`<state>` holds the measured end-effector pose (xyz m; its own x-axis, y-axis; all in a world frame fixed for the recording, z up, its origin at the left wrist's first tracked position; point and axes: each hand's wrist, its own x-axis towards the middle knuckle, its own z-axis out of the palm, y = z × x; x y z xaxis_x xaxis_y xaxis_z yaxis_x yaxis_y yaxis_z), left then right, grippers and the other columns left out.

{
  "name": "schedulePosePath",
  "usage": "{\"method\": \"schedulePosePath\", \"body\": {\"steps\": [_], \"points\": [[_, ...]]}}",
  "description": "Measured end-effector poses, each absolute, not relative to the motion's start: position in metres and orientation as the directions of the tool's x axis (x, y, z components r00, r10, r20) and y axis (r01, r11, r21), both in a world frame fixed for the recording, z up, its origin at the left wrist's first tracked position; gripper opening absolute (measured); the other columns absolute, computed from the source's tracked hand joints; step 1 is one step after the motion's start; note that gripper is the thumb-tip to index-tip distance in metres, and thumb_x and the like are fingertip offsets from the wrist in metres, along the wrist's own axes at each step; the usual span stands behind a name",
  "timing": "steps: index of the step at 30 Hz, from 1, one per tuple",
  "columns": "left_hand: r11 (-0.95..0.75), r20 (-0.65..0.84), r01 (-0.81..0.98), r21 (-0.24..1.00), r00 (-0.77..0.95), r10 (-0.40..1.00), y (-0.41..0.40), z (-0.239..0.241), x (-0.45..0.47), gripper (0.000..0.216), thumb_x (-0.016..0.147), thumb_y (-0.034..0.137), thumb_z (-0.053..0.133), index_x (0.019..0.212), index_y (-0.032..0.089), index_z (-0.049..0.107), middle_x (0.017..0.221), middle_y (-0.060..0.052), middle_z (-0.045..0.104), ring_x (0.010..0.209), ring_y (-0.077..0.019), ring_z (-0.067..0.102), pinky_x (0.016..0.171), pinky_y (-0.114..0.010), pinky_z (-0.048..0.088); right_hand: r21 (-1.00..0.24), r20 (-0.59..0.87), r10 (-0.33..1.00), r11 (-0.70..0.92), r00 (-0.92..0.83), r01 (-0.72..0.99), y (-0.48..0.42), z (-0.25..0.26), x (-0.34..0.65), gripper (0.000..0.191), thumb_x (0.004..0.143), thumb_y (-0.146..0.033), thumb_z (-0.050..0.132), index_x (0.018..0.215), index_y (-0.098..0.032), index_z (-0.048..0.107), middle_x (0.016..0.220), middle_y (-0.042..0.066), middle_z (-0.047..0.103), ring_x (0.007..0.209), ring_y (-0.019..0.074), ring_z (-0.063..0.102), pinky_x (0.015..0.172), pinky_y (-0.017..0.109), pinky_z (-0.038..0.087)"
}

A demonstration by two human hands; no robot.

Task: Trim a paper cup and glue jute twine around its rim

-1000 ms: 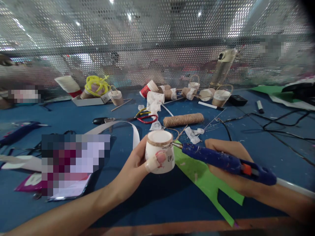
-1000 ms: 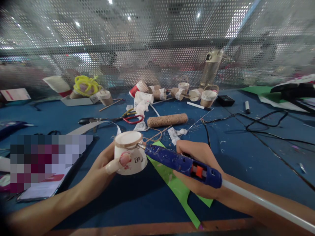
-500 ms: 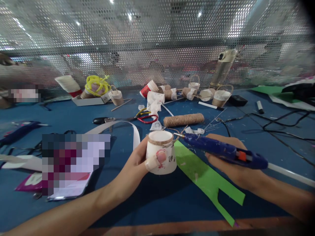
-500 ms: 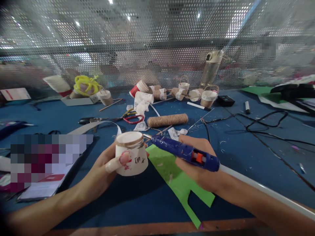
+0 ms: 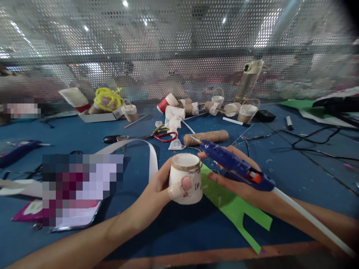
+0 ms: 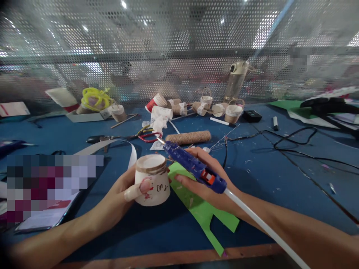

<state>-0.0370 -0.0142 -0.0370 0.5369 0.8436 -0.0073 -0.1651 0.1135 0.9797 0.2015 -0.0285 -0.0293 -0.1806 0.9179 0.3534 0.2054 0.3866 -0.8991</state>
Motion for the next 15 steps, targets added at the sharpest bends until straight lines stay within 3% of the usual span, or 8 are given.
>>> {"method": "schedulePosePath", "body": {"steps": [5, 10, 15], "points": [[0.154, -0.064, -0.137, 0.978, 0.509, 0.858, -0.012, -0.034, -0.035, 0.047, 0.089, 0.042, 0.075, 0.132, 0.029, 0.063, 0.126, -0.003, 0.072, 0.121, -0.0279, 0.061, 0.089, -0.029, 0.049, -0.921, 0.341, 0.93, 0.36, -0.14, 0.146, -0.029, -0.029, 0.204, 0.027, 0.078, -0.019, 0.083, 0.1, -0.027, 0.068, 0.099, -0.001, 0.074, 0.09, 0.0175, 0.072, 0.076, 0.027, 0.06], [0.147, -0.066, -0.117, 0.982, 0.517, 0.854, -0.012, -0.034, -0.035, 0.044, 0.091, 0.043, 0.073, 0.131, 0.03, 0.063, 0.126, -0.003, 0.07, 0.121, -0.0283, 0.06, 0.091, -0.031, 0.049, -0.859, 0.422, 0.902, 0.429, -0.088, 0.28, -0.04, -0.019, 0.203, 0.022, 0.078, -0.018, 0.082, 0.091, -0.03, 0.07, 0.086, -0.004, 0.075, 0.073, 0.0162, 0.071, 0.065, 0.027, 0.06], [0.138, -0.081, -0.073, 0.988, 0.513, 0.854, -0.012, -0.032, -0.035, 0.039, 0.09, 0.042, 0.075, 0.124, 0.029, 0.064, 0.12, -0.001, 0.07, 0.116, -0.0256, 0.061, 0.089, -0.029, 0.048, -0.832, 0.438, 0.899, 0.415, -0.023, 0.367, -0.053, -0.013, 0.204, 0.02, 0.077, -0.023, 0.083, 0.087, -0.033, 0.069, 0.08, -0.004, 0.074, 0.07, 0.0196, 0.071, 0.061, 0.03, 0.059]]}}
